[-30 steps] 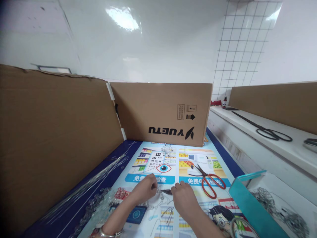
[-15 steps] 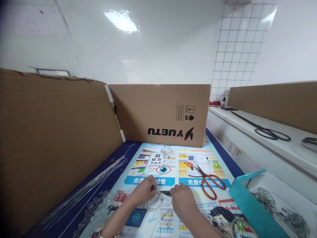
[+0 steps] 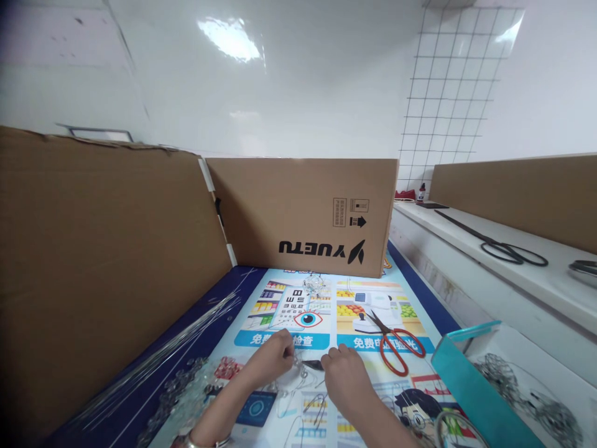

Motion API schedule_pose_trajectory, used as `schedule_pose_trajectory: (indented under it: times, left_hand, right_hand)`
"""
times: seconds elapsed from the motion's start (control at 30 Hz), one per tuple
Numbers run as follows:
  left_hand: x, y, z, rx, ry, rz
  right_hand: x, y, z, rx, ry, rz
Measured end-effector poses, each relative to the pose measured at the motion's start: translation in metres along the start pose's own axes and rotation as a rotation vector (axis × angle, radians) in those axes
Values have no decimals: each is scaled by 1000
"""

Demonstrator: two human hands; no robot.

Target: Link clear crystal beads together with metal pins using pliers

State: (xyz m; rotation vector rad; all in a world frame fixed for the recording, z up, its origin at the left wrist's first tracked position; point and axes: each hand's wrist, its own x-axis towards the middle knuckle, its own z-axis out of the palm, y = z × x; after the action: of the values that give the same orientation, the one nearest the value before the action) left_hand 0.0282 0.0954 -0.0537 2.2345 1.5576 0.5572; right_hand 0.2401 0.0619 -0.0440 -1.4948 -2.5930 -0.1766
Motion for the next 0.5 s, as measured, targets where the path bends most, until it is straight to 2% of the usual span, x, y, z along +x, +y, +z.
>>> schedule_pose_trajectory:
  times: [0.5]
  left_hand:
    - [1,-4,2,-25,-5,26]
  right_hand:
    - [0,-1,1,55,-8,27]
